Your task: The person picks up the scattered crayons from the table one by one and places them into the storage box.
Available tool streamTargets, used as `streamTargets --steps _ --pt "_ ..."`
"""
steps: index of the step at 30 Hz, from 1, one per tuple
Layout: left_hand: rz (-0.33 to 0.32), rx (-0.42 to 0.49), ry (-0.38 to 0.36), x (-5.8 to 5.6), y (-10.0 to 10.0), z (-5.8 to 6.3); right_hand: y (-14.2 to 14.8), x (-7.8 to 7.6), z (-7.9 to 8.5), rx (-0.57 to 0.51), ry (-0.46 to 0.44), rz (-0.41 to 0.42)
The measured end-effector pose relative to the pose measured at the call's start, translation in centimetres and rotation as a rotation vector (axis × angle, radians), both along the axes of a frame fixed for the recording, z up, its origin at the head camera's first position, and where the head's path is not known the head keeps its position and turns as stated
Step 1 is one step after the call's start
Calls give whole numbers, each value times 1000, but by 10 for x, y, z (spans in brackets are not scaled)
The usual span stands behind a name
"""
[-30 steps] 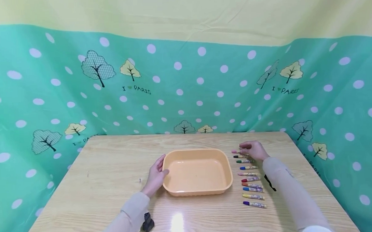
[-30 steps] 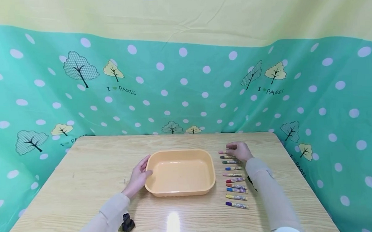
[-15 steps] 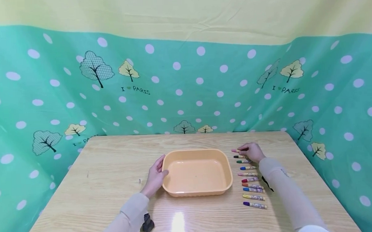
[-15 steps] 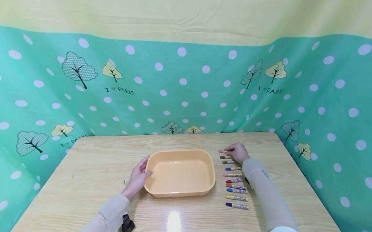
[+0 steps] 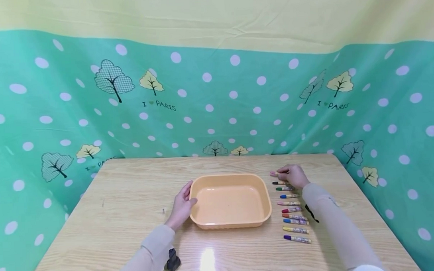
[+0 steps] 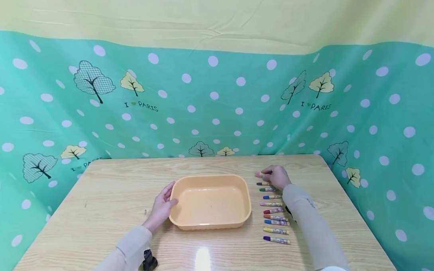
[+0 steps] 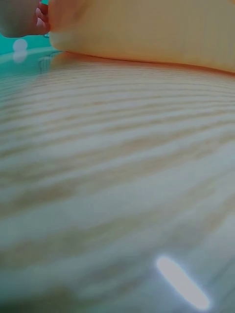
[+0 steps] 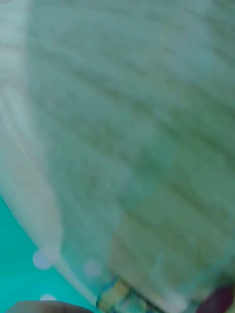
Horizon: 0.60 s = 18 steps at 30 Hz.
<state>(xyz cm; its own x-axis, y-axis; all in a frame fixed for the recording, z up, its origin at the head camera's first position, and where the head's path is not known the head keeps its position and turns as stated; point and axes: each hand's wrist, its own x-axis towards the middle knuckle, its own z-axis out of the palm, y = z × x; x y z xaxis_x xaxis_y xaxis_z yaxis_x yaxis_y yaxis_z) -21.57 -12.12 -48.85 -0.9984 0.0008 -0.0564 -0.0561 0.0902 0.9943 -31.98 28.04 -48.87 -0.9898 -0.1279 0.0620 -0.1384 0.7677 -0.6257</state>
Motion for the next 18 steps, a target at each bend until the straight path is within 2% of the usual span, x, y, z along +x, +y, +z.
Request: streamTargets --steps 4,11,18 --pt "10 -16 -9 -1 0 -1 -7 6 11 -22 47 34" --pt "7 -6 5 -3 1 -1 -19 22 35 -48 126 34" --pt "23 -9 8 -1 0 -1 -37 34 50 -50 194 72"
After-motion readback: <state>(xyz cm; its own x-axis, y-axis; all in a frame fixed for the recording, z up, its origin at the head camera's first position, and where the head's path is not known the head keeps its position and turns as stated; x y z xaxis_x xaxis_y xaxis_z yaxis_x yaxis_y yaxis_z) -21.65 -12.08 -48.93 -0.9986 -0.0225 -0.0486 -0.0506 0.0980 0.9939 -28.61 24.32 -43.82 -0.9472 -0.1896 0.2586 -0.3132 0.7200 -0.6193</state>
